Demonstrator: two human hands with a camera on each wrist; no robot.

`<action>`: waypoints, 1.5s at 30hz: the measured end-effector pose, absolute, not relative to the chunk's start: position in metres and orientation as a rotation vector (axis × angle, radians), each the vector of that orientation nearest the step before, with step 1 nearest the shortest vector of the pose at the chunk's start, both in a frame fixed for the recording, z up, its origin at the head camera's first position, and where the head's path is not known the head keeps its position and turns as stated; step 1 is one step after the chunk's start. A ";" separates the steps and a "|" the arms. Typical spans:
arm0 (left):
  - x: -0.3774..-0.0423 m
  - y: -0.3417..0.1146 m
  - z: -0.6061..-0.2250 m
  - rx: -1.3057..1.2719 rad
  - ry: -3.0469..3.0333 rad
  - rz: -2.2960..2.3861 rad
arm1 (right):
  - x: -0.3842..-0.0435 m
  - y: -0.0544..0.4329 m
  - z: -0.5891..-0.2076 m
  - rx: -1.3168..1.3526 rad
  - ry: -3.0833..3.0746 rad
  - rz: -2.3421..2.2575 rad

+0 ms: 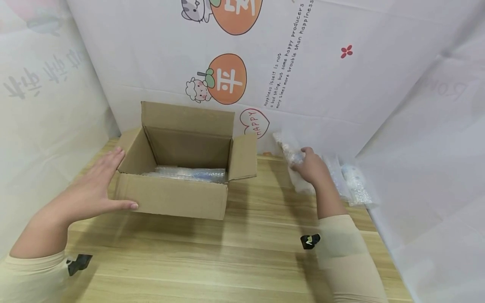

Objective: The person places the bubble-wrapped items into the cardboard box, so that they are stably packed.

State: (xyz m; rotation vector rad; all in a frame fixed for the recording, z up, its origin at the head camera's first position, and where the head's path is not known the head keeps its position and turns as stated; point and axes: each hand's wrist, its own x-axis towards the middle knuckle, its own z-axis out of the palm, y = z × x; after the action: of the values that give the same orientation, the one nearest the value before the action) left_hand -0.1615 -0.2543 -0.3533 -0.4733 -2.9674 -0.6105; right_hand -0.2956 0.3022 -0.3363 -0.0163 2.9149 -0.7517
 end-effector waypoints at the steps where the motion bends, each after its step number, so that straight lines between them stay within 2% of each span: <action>1: -0.161 -0.254 -0.353 -0.472 -2.968 -0.612 | -0.295 0.303 -0.333 -0.021 2.913 -0.764; 24: -0.161 -0.254 -0.352 -0.482 -2.967 -0.604 | -0.283 0.286 -0.268 -0.143 3.032 -0.886; 45: -0.162 -0.255 -0.352 -0.479 -2.965 -0.580 | -0.280 0.225 -0.218 -0.492 2.977 -1.019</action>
State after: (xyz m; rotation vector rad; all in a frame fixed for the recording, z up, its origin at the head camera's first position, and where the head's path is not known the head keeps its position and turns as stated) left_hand -0.1617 -0.2548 -0.3524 -0.4789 -2.9651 -0.5803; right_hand -0.2803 0.2248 -0.2176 -0.4922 2.9774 -1.0193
